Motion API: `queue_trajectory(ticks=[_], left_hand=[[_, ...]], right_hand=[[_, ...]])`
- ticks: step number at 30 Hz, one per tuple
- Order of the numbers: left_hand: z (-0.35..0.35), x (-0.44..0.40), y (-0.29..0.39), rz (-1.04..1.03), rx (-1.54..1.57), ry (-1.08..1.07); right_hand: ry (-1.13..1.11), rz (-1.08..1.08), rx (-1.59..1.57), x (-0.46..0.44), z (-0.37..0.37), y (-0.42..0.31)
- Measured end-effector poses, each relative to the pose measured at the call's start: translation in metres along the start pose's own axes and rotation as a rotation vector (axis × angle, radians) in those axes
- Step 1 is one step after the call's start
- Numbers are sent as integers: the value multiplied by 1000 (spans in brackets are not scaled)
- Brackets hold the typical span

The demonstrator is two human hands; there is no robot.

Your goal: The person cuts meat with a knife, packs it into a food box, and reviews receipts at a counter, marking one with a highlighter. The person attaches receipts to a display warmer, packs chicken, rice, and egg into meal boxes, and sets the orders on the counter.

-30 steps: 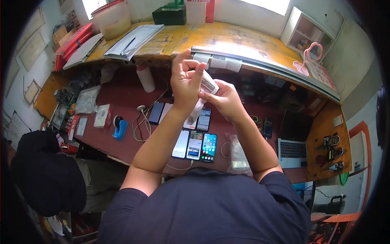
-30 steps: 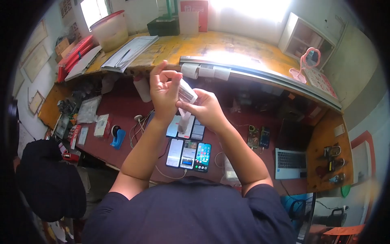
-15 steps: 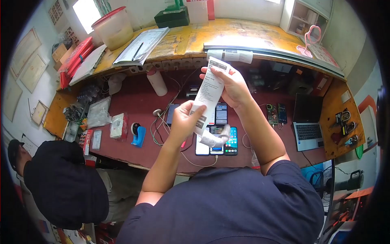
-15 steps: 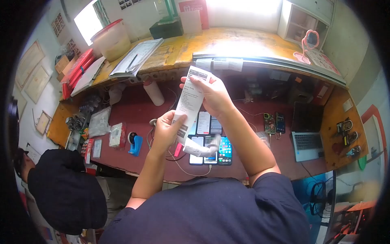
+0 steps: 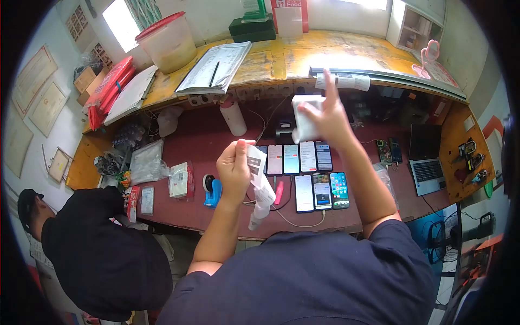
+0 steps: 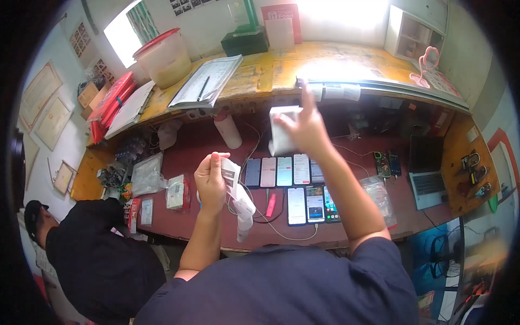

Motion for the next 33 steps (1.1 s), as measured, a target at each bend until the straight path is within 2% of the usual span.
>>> queue_trajectory(ticks=[1,2,4,6,7,8,9,10,11,12,14,16,17,18,20,21,26,30,32,33], left_hand=[[-1,-2,1,-9,-16,-40],[0,-5,0,-7,-9,-42],[-2,-12,5,-86,-120,-54],[-1,-20,4,-142,-175,-47],[-5,-22,8,-162,-210,-67],[-9,-20,12,-182,-248,-89],[-10,-20,1,-63,-174,-165],[-12,-18,0,-60,-175,-170],[-19,-15,-8,28,9,-235],[-29,-11,-16,116,192,-298],[-49,9,-32,285,188,-464],[-60,30,-50,385,41,-616],[-61,34,-55,459,-16,-549],[-70,39,-54,451,-20,-552],[-78,38,-47,323,-15,-426],[-88,39,-39,210,-112,-434],[-139,52,-32,242,-43,-388],[-184,65,-45,286,-42,-393],[-209,73,-60,387,68,-388],[-221,75,-61,329,56,-375]], right_hand=[[-65,9,300,9,-15,3],[-187,19,316,21,-40,3],[-354,-129,55,41,-75,38],[-511,-340,-334,69,-104,63],[-563,-300,-83,75,-112,69],[-493,-129,106,73,-114,38],[-445,-179,100,72,-109,43],[-396,-225,94,68,-101,47],[-331,-253,121,60,-84,47],[-245,-310,-125,54,-71,42],[-188,-257,-338,36,-45,33],[-117,-232,-349,28,-17,20],[-142,-295,-381,29,-8,22],[-141,-286,-382,29,-3,20],[-186,-403,-435,40,-4,31],[-255,-358,-463,44,-5,33],[-17,-220,-541,24,85,11],[4,-192,-508,22,162,2],[30,-211,-488,26,195,6],[43,-217,-516,29,209,9]])
Point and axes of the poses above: each hand's wrist, its own x-axis away from the middle knuckle, its own z-axis out of the back of the hand, y = z × x, the point moved 10 cm from there along -x, towards the middle knuckle, and after that the axes turned 4 degrees about -y, right-handed, at the moved point
